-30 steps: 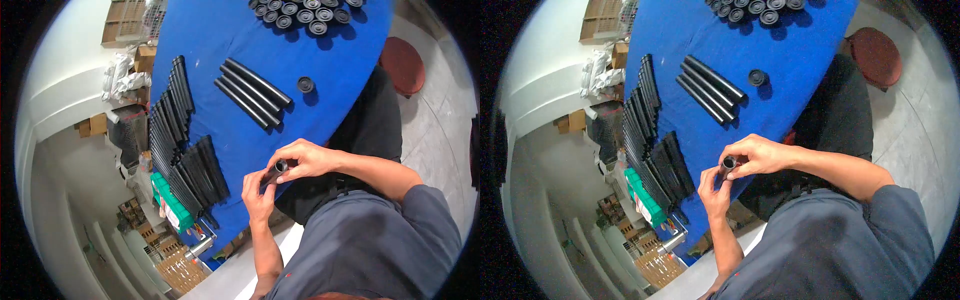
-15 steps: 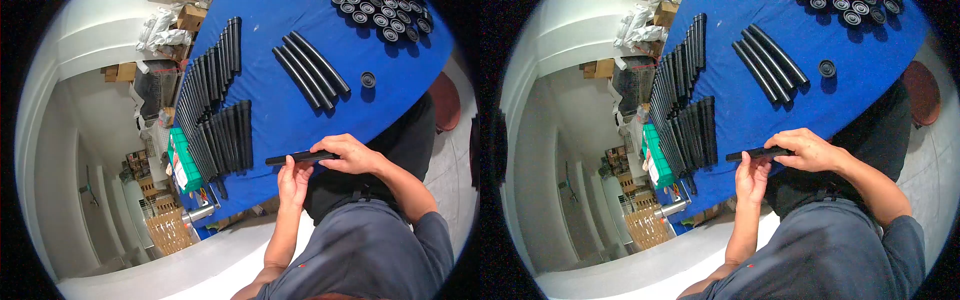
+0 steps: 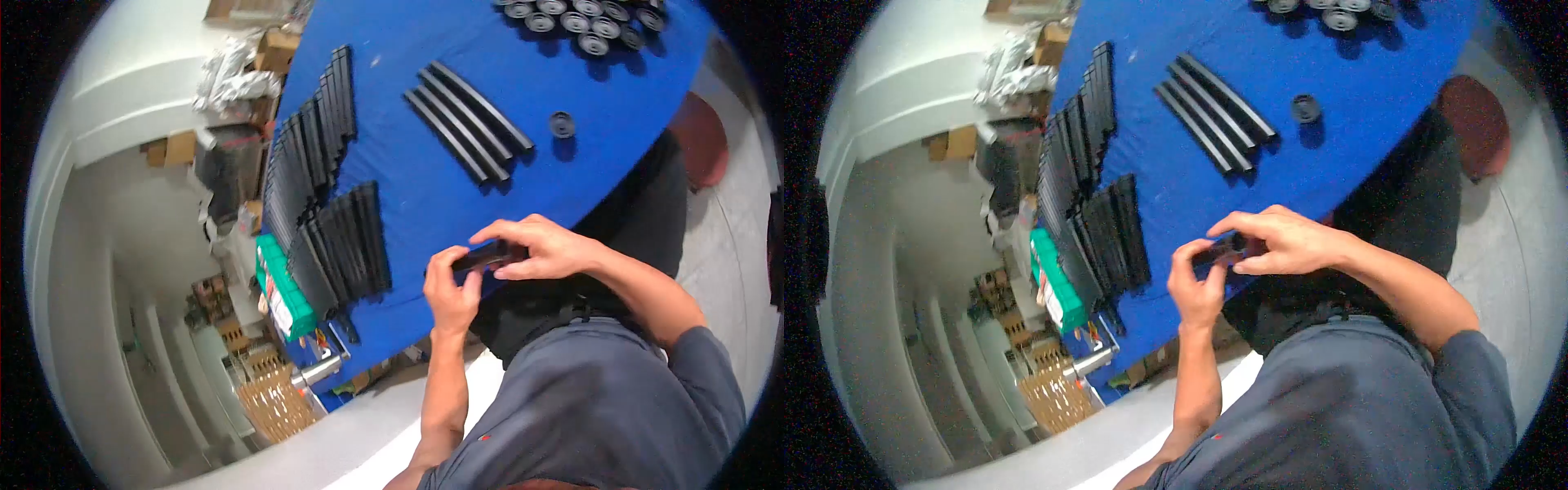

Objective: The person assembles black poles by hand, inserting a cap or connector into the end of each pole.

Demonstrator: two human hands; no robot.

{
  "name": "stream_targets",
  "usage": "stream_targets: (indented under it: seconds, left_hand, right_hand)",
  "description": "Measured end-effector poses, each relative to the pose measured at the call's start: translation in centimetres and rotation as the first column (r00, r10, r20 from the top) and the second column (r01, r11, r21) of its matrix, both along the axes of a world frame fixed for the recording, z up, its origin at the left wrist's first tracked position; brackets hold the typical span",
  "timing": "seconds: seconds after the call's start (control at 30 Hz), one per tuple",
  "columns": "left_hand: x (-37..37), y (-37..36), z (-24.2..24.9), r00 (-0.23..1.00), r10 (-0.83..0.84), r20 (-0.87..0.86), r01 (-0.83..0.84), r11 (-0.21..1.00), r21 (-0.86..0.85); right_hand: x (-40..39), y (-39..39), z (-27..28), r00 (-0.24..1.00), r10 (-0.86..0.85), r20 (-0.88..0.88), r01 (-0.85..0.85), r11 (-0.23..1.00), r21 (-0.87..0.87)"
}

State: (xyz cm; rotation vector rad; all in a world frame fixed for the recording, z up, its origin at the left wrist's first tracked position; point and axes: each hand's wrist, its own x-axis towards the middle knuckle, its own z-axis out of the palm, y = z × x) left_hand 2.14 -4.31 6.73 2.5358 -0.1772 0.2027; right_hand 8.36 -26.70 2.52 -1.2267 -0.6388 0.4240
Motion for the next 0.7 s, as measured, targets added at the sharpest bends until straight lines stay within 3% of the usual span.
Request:
stream_targets:
  seconds: [0.17, 0.3, 0.5, 0.6, 0.7]
  left_hand:
    - [-0.2, -1.0, 1.8, 0.998, -0.046, -0.047, 0.043, 0.997, -0.065]
    - [0.0, -0.9, 2.7, 0.988, -0.149, -0.046, 0.150, 0.988, 0.020]
    - [-0.2, -0.9, 2.6, 0.984, -0.166, -0.059, 0.169, 0.984, 0.062]
    - [0.2, -1.2, 2.4, 0.980, -0.184, 0.078, 0.175, 0.978, 0.115]
    - [-1.9, -0.6, 1.9, 0.946, -0.121, 0.301, 0.138, 0.990, -0.036]
  right_hand:
    - [0.1, -0.3, -0.7, 0.992, 0.066, -0.109, -0.044, 0.980, 0.196]
    - [0.1, 0.0, -1.1, 0.995, 0.050, -0.083, -0.031, 0.976, 0.216]
    - [0.1, 0.3, -1.4, 0.994, 0.036, -0.107, -0.008, 0.967, 0.253]
    - [0.2, 0.5, -1.6, 0.989, 0.035, -0.142, -0.002, 0.974, 0.228]
    - [0.2, 0.2, -1.1, 0.986, -0.008, -0.166, 0.032, 0.990, 0.140]
